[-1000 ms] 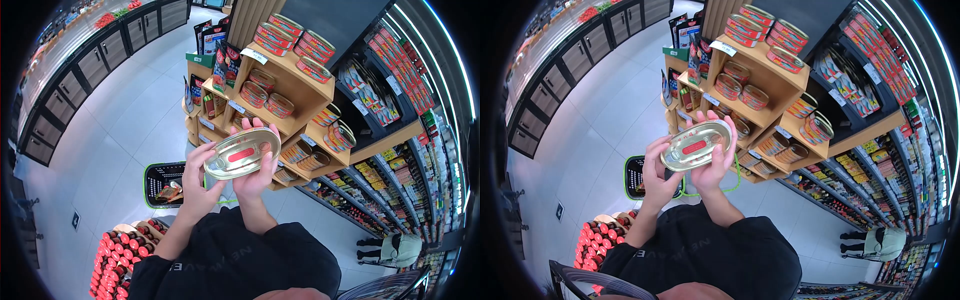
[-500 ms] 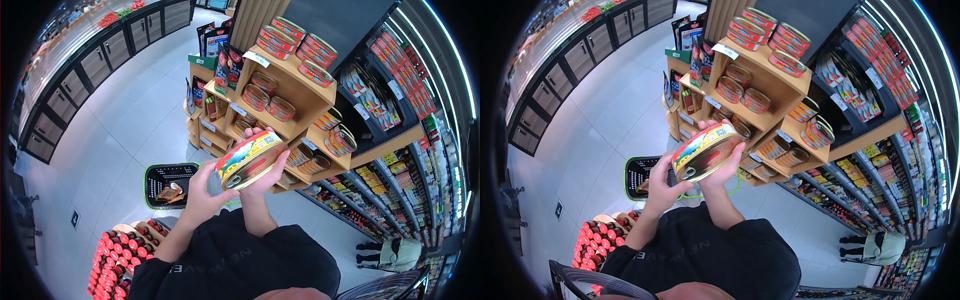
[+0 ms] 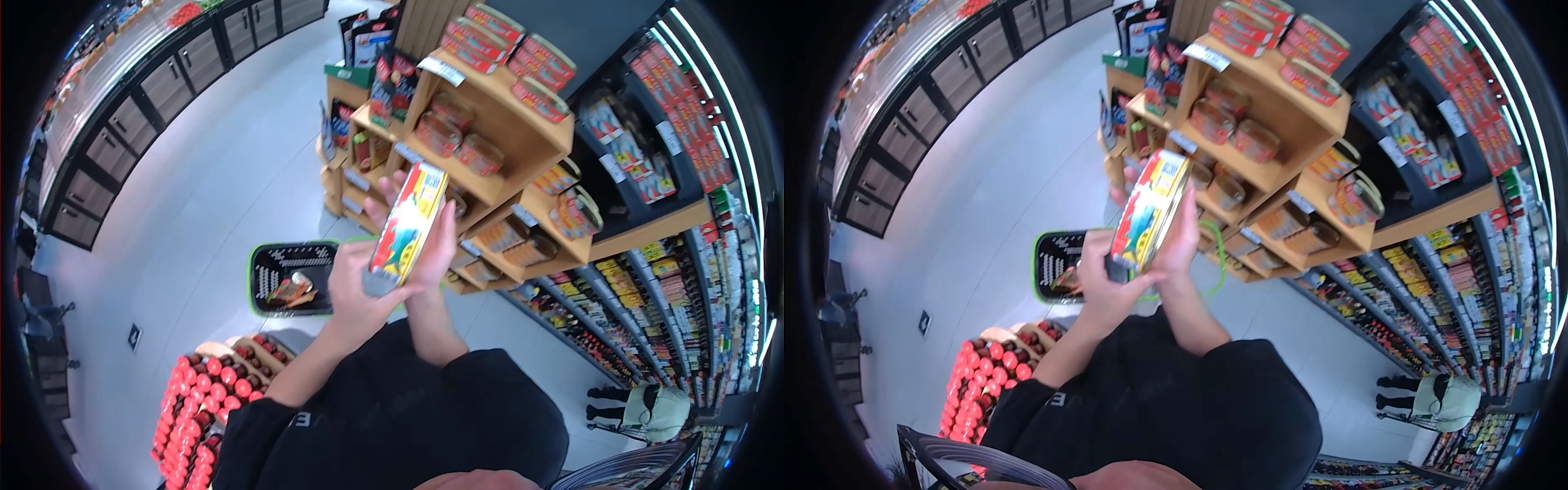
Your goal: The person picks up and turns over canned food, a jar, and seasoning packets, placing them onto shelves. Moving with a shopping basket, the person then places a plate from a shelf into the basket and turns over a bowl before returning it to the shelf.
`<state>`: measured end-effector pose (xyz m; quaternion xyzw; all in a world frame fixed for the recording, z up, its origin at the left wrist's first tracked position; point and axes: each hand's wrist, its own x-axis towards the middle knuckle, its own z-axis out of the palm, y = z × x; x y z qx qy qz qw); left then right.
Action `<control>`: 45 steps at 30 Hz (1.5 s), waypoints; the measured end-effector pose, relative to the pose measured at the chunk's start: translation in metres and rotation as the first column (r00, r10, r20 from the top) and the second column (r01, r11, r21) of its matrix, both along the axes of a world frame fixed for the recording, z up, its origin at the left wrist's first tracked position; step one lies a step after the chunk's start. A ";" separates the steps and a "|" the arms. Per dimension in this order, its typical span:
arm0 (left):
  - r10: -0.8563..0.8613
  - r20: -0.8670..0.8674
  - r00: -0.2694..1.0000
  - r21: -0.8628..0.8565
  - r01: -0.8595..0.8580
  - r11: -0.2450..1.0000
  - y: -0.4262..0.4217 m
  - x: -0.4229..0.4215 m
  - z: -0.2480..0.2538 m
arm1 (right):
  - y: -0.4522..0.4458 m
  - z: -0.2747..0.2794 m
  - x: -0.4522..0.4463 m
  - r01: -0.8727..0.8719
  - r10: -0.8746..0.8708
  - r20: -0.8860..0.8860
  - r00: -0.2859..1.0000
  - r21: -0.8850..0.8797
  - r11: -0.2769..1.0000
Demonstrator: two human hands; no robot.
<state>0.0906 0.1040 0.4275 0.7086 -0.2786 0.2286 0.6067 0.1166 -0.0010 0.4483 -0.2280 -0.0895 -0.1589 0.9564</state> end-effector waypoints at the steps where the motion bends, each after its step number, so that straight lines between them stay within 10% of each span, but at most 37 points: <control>1: 0.021 0.032 0.999 0.012 -0.021 1.000 0.000 0.001 0.001 | 0.002 0.002 0.000 -0.016 0.016 -0.028 0.999 -0.015 1.000; 13: 0.055 0.153 0.987 0.103 -0.072 0.992 0.005 0.007 -0.005 | -0.016 -0.017 0.009 -0.206 0.204 -0.032 0.978 -0.111 0.972; 15: -0.207 -0.036 0.978 -0.039 0.206 0.978 0.008 0.014 -0.019 | -0.024 -0.017 0.008 -0.289 0.282 -0.073 0.957 -0.109 0.951; 17: -0.537 -0.351 0.767 -0.551 0.294 0.781 -0.001 0.008 -0.018 | -0.027 -0.013 0.002 -0.259 0.255 -0.050 0.966 -0.261 0.930; 23: -0.774 -0.445 0.450 -0.739 0.305 0.601 -0.008 0.006 -0.002 | -0.055 -0.004 -0.011 -0.290 0.154 -0.268 0.951 -0.598 0.748; 26: -0.814 -0.464 0.349 -0.739 0.355 0.573 -0.010 0.009 -0.010 | -0.084 0.000 -0.001 -0.357 0.190 -0.311 0.931 -0.881 0.309; 29: -0.842 -0.417 0.343 -0.784 0.333 0.524 -0.008 0.010 -0.013 | -0.139 0.042 0.014 0.059 -0.263 0.034 0.964 -0.994 0.088; 30: -0.852 -0.396 0.343 -0.791 0.343 0.506 -0.004 0.013 -0.017 | -0.179 0.058 0.031 0.316 -0.370 0.413 0.832 -0.901 -0.296; 31: -0.847 -0.405 0.343 -0.790 0.334 0.514 -0.002 0.014 -0.020 | -0.212 0.064 0.045 0.210 -0.620 0.324 0.715 -0.945 -0.251; 33: -0.863 -0.352 0.363 -0.815 0.334 0.473 0.001 0.019 -0.025 | -0.298 0.079 0.080 0.312 -0.581 0.701 0.415 -0.709 -0.633; 35: -0.880 -0.324 0.346 -0.813 0.373 0.446 -0.002 0.028 -0.028 | -0.357 0.080 0.104 0.095 -0.581 0.680 0.446 -0.682 -0.725; 39: -0.897 -0.242 0.369 -0.868 0.330 0.370 -0.010 0.035 -0.004 | -0.388 0.076 0.124 -0.044 -0.644 0.491 0.587 -0.775 -0.631; 41: -0.873 -0.277 0.401 -0.869 0.283 0.405 -0.010 0.036 -0.010 | -0.382 0.072 0.122 -0.040 -0.702 0.230 0.674 -0.937 -0.346; 45: -0.831 -0.284 0.478 -0.848 0.279 0.450 -0.014 0.040 -0.013 | -0.385 0.063 0.127 0.006 -0.718 0.266 0.643 -0.939 -0.343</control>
